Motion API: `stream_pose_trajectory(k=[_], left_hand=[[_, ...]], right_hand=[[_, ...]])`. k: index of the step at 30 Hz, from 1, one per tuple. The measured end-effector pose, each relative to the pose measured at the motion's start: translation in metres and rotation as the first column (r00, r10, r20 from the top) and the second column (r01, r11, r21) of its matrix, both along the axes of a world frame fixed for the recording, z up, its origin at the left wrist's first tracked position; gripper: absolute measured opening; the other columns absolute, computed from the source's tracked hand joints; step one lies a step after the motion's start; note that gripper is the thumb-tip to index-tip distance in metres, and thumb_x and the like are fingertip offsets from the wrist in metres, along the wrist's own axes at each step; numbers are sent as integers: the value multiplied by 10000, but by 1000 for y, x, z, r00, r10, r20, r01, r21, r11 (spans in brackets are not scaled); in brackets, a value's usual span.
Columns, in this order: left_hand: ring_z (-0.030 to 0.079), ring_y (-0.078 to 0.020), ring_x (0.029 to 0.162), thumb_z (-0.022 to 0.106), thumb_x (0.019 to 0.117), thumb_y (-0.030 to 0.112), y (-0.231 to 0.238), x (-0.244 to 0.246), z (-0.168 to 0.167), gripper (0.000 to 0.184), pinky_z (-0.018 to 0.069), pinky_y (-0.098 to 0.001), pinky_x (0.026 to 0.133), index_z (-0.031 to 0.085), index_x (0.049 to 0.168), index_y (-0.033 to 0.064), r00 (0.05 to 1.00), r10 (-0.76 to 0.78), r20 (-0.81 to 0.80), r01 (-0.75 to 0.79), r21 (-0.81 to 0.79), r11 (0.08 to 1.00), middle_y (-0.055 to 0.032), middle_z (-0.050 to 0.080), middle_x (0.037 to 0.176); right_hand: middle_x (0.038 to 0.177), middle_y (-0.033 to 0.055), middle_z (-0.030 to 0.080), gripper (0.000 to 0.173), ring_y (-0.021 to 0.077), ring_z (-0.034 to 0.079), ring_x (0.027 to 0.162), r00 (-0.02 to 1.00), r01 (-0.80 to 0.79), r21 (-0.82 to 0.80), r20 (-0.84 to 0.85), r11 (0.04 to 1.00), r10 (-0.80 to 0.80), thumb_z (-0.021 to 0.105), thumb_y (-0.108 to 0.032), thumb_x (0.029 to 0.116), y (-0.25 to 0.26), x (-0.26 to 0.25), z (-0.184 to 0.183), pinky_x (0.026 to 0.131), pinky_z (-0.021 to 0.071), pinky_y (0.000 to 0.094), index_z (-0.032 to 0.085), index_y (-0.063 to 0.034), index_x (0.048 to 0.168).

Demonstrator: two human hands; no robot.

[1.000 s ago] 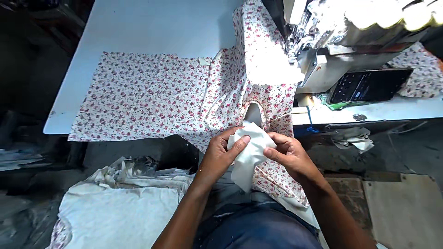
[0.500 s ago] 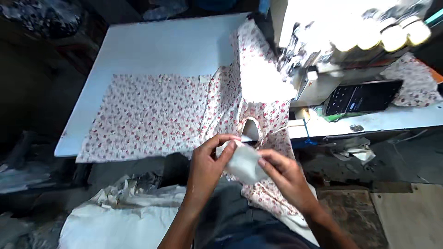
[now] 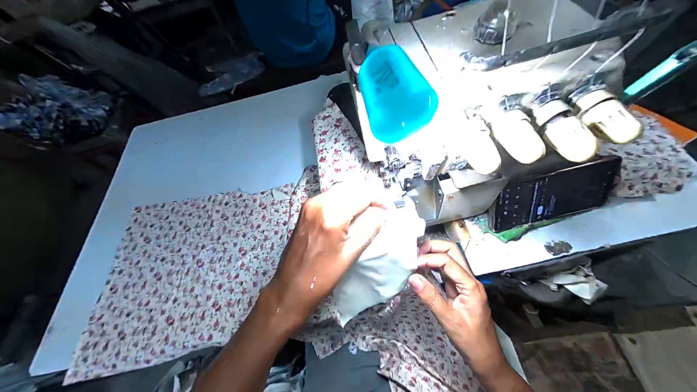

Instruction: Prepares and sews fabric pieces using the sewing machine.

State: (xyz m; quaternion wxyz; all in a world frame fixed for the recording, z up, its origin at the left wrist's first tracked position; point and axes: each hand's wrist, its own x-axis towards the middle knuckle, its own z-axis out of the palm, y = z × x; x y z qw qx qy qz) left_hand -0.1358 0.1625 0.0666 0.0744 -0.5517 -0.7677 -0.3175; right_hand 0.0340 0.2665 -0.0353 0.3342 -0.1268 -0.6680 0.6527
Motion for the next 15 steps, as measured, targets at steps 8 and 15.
stream_pose_trajectory(k=[8,15], left_hand=[[649,22,921,670,906,178,-11,4,8,134,500,-118,778,787,915,114,994,71,77,-66,-60,996,27,726,949],[641,3,860,679,921,264,-10,0,10,159,479,-171,713,752,1010,154,989,146,-10,-146,-109,983,53,712,952]], right_hand=[[1014,-7,702,86,36,680,968,997,-67,-36,-36,997,66,760,-168,910,2,-1,2,834,590,170,758,-94,953],[997,-37,737,200,23,699,913,998,-54,-129,-39,990,50,780,-80,867,-2,-3,13,837,594,178,689,-64,1045]])
